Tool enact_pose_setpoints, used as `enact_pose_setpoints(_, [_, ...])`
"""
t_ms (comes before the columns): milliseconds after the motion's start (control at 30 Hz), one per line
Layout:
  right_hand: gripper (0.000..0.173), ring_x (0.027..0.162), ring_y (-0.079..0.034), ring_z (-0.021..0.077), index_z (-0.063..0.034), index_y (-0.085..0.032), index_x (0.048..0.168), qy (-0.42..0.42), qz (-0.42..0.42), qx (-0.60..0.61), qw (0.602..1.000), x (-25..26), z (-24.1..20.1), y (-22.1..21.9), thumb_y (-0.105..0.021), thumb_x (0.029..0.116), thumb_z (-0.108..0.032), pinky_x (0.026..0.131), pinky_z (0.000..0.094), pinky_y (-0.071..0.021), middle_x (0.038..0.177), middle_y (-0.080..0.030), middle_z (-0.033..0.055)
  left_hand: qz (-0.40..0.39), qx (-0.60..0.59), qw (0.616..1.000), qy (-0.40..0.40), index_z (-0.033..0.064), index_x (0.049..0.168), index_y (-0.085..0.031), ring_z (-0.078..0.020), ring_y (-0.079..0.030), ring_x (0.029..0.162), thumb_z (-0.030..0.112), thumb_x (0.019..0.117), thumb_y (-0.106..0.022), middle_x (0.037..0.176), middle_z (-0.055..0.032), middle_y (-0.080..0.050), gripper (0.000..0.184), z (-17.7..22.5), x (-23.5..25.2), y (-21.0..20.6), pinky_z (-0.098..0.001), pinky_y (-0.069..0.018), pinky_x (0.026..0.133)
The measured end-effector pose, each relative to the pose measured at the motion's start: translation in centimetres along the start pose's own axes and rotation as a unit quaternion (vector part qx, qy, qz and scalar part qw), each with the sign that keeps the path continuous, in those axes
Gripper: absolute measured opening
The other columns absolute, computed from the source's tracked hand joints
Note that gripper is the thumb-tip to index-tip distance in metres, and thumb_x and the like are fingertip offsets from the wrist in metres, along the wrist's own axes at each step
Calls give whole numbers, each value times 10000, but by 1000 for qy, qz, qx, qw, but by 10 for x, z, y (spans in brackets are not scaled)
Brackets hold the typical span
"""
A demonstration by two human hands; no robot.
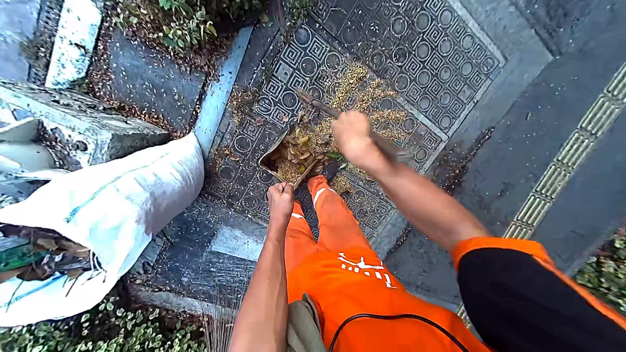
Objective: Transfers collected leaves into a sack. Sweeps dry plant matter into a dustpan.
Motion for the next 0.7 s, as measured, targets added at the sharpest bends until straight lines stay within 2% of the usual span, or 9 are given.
enact_pose_setpoints(100, [222, 1078, -629, 492, 144, -631, 1140, 24, -17, -56, 998, 36, -25, -79, -546, 949, 68, 743, 608, -554, 1206, -601, 338, -6, 6, 1000, -14, 145, 614, -473, -138, -505, 554, 144, 977, -531, 554, 22, -457, 368, -3, -1, 3, -376, -464, 612])
enact_pose_setpoints(200, [255, 1028, -597, 464, 140, -594, 1139, 76, 0, -148, 986, -5, -28, -110, -633, 924, 10, 706, 552, -515, 1165, -552, 322, -7, 5, 1000, -14, 137, 619, -483, -117, -511, 568, 131, 982, -521, 571, 31, -474, 365, -7, -3, 13, -358, -475, 630])
enact_pose_setpoints(233, [255, 1020, -607, 458, 124, -601, 1125, 83, -6, -139, 987, -25, -26, -95, -657, 912, -6, 709, 555, -523, 1136, -571, 306, -3, 1, 1000, -12, 127, 625, -498, -119, -509, 568, 133, 990, -525, 575, 28, -478, 366, -9, -3, 16, -363, -472, 632])
enact_pose_setpoints(333, [198, 988, -648, 469, 112, -617, 1104, 54, -95, -77, 991, -55, -27, -22, -593, 947, -7, 689, 583, -537, 1080, -625, 297, 14, -34, 999, -12, 131, 650, -515, -113, -516, 556, 132, 988, -539, 577, 31, -484, 339, -18, -5, 23, -353, -488, 621])
enact_pose_setpoints(433, [216, 986, -638, 466, 127, -599, 1094, 26, -90, -48, 994, -57, -43, 6, -602, 945, -29, 687, 582, -528, 1064, -610, 303, 21, -73, 997, -26, 150, 624, -473, -103, -497, 533, 99, 971, -531, 556, 43, -459, 356, -23, -8, 27, -331, -486, 604])
enact_pose_setpoints(500, [226, 1000, -632, 460, 170, -571, 1121, 25, -44, -55, 997, -35, -61, -16, -548, 964, 10, 681, 550, -536, 1108, -584, 328, 20, -76, 996, -32, 151, 634, -464, -94, -494, 543, 78, 973, -521, 565, 49, -457, 351, -29, -14, 29, -315, -482, 605])
enact_pose_setpoints(600, [330, 1094, -578, 473, 212, -459, 1318, 16, -25, -80, 996, 17, -78, -75, -402, 1028, 65, 764, 547, -507, 1317, -487, 376, 7, -42, 999, -27, 147, 628, -484, -72, -490, 555, 67, 956, -521, 570, 68, -467, 340, -41, -24, 34, -287, -449, 597])
enact_pose_setpoints(633, [329, 1108, -578, 472, 211, -460, 1316, 29, -32, -112, 993, 27, -75, -92, -421, 1022, 68, 771, 544, -511, 1335, -477, 378, 1, -31, 999, -21, 147, 633, -495, -67, -496, 564, 75, 958, -516, 576, 73, -470, 334, -43, -26, 37, -286, -453, 608])
enact_pose_setpoints(700, [268, 1051, -599, 479, 195, -542, 1179, 74, 1, -175, 982, 18, -54, -128, -561, 961, 40, 707, 536, -538, 1259, -505, 377, -2, -45, 999, 1, 108, 676, -555, -75, -557, 615, 62, 972, -507, 623, 54, -530, 304, -43, -30, 47, -300, -518, 673])
Point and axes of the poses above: each hand's wrist, its own x-axis towards the middle knuckle, its own y-axis out of the back of the hand, z = x × y, the point moved 2 cm from there along x, towards the middle knuckle
